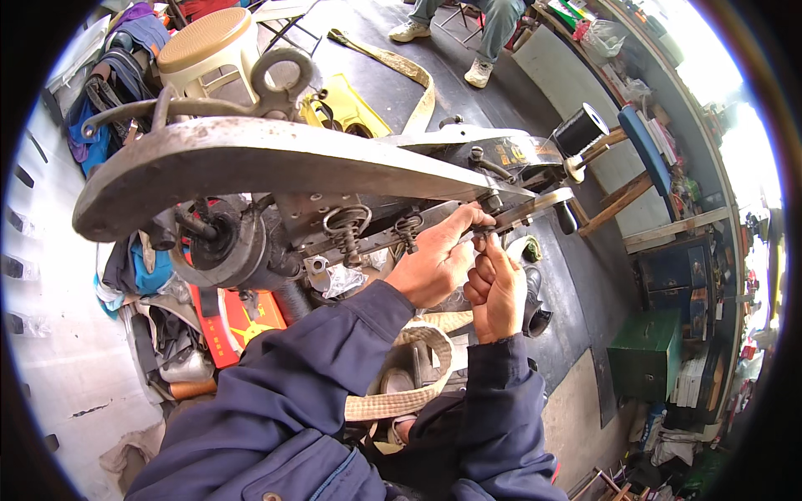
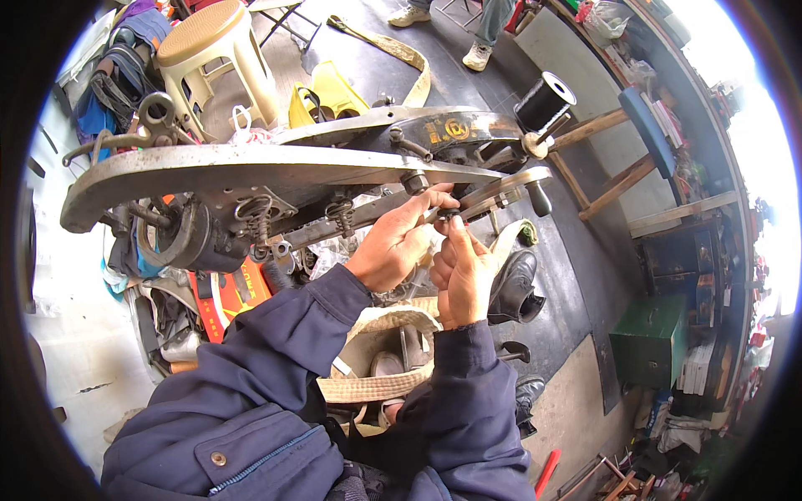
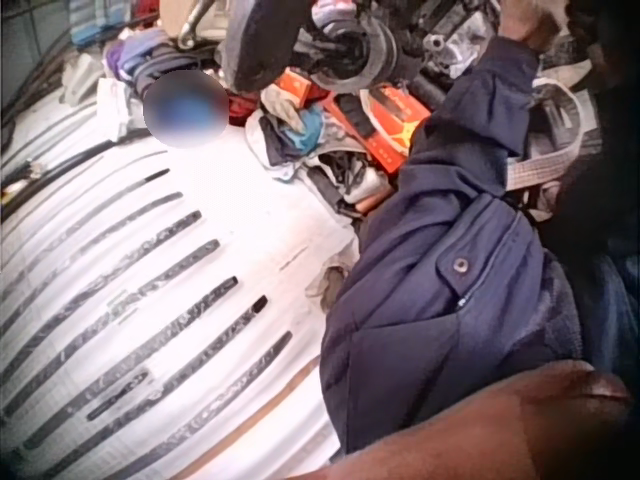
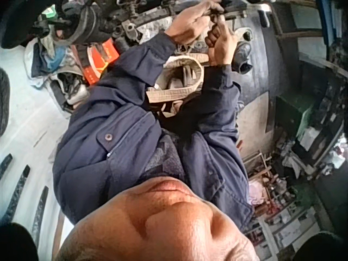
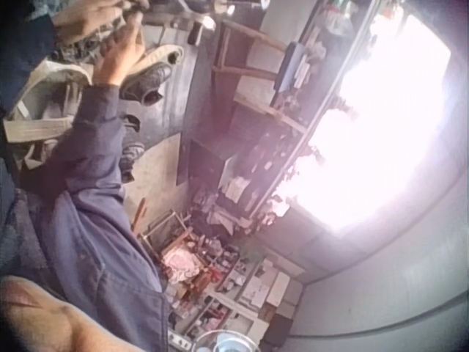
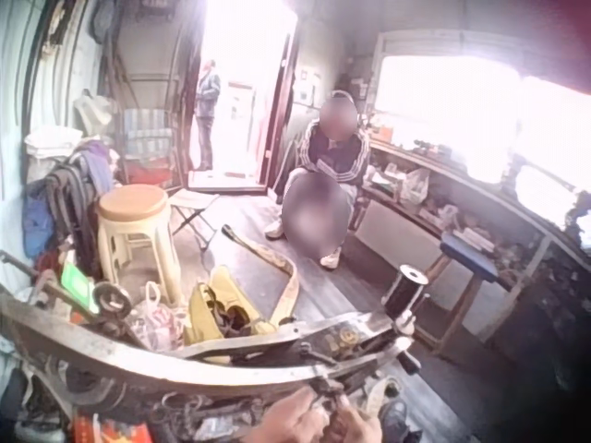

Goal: The person sits on the floor and adjusts a vintage sewing machine, rotating the handwheel, threading the needle, and manipulating small metal parts. The person handles a woven strap and a spool of thread while making adjustments to the machine's internal components.

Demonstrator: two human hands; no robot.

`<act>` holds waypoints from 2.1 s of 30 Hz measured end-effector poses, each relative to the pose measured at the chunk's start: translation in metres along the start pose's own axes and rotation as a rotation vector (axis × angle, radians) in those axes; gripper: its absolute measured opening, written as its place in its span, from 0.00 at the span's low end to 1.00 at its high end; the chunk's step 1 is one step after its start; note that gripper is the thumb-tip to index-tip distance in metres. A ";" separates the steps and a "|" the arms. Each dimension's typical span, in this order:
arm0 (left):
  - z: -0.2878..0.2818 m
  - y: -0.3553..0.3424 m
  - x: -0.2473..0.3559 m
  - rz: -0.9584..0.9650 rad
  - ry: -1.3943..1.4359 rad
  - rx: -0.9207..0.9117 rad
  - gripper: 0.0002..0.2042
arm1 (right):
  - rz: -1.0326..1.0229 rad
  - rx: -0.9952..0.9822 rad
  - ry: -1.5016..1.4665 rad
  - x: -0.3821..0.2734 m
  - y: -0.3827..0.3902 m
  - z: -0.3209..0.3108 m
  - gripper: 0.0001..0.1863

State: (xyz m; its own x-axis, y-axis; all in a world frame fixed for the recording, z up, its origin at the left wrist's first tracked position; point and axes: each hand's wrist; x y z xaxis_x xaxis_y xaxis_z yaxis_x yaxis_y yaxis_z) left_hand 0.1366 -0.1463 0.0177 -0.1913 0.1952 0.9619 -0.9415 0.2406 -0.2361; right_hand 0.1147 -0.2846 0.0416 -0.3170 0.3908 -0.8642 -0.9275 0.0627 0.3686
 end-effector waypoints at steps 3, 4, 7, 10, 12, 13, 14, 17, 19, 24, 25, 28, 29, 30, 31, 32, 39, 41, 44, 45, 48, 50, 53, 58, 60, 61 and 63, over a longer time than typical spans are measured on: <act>0.004 0.006 0.005 0.019 -0.062 0.096 0.21 | -0.011 0.039 0.036 -0.002 0.002 -0.008 0.11; 0.005 0.008 0.007 0.150 -0.135 0.170 0.21 | -0.014 0.067 0.044 -0.002 0.003 -0.012 0.11; 0.008 0.008 0.011 0.520 -0.216 0.391 0.18 | -0.066 0.085 0.061 -0.003 0.004 -0.023 0.08; -0.003 0.006 0.014 0.472 -0.297 0.265 0.16 | -0.127 0.082 0.111 -0.002 0.005 -0.030 0.05; -0.004 0.003 0.014 0.458 -0.271 0.196 0.15 | -0.179 0.083 0.192 0.001 0.005 -0.032 0.05; -0.005 0.003 0.013 0.448 -0.262 0.159 0.15 | -0.249 0.089 0.288 0.002 0.005 -0.032 0.05; -0.005 0.002 0.013 0.449 -0.275 0.156 0.14 | -0.319 0.095 0.383 0.004 0.004 -0.032 0.05; -0.005 0.002 0.011 0.444 -0.313 0.159 0.13 | -0.453 0.090 0.566 0.008 0.005 -0.030 0.05; -0.002 0.003 0.009 0.439 -0.322 0.184 0.12 | -0.493 0.091 0.590 0.010 0.006 -0.028 0.05; -0.002 0.001 0.006 0.483 -0.366 0.186 0.12 | -0.523 0.095 0.649 0.009 0.008 -0.027 0.04; -0.002 0.000 0.005 0.481 -0.375 0.187 0.12 | -0.534 0.096 0.663 0.009 0.008 -0.027 0.04; -0.004 -0.001 0.005 0.469 -0.452 0.151 0.12 | -0.595 0.119 0.797 0.011 0.007 -0.026 0.03; -0.006 -0.001 0.004 0.492 -0.497 0.138 0.12 | -0.604 0.116 0.798 0.013 0.006 -0.025 0.03; -0.008 -0.002 0.004 0.513 -0.548 0.127 0.13 | -0.614 0.114 0.799 0.014 0.005 -0.024 0.03; -0.009 -0.002 0.004 0.534 -0.600 0.118 0.13 | -0.603 0.126 0.803 0.015 0.005 -0.022 0.03; -0.010 -0.003 0.003 0.559 -0.637 0.106 0.13 | -0.626 0.106 0.791 0.016 0.004 -0.021 0.03; -0.010 -0.005 0.001 0.585 -0.648 0.136 0.11 | -0.662 0.069 0.699 0.011 0.004 -0.017 0.02; -0.007 -0.007 0.001 0.583 -0.631 0.180 0.09 | -0.673 0.086 0.706 0.007 0.004 -0.017 0.03; -0.003 -0.008 0.002 0.525 -0.515 0.195 0.08 | -0.586 0.119 0.674 0.003 0.001 -0.016 0.03; -0.002 -0.008 0.002 0.511 -0.523 0.213 0.08 | -0.591 0.129 0.682 0.002 0.000 -0.015 0.04; 0.000 -0.009 0.001 0.477 -0.530 0.254 0.08 | -0.634 0.116 0.624 0.002 -0.005 -0.013 0.04; 0.000 -0.009 0.001 0.461 -0.510 0.265 0.08 | -0.643 0.141 0.619 0.003 -0.008 -0.013 0.04; 0.001 -0.009 0.001 0.454 -0.519 0.258 0.08 | -0.666 0.140 0.601 0.005 -0.013 -0.016 0.05; 0.001 -0.010 0.000 0.483 -0.514 0.260 0.08 | -0.648 0.151 0.552 0.009 -0.020 -0.025 0.05; 0.001 -0.010 0.000 0.487 -0.511 0.261 0.08 | -0.630 0.163 0.542 0.011 -0.022 -0.026 0.06; 0.001 -0.010 0.000 0.481 -0.509 0.261 0.08 | -0.630 0.157 0.551 0.012 -0.022 -0.025 0.06; 0.001 -0.010 0.000 0.485 -0.511 0.256 0.08 | -0.630 0.146 0.568 0.015 -0.021 -0.022 0.06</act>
State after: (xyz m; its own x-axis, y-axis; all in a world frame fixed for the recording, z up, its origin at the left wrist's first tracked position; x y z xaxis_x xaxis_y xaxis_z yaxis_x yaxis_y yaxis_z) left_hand 0.1453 -0.1496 0.0206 -0.6474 -0.2580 0.7171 -0.7421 -0.0008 -0.6703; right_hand 0.1251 -0.3004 0.0134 0.1611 -0.2732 -0.9484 -0.9415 0.2458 -0.2307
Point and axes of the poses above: each hand's wrist, its own y-axis away from the middle knuckle, its own z-axis out of the palm, x = y × z, and after that the axes turned 3 degrees about y, right-handed
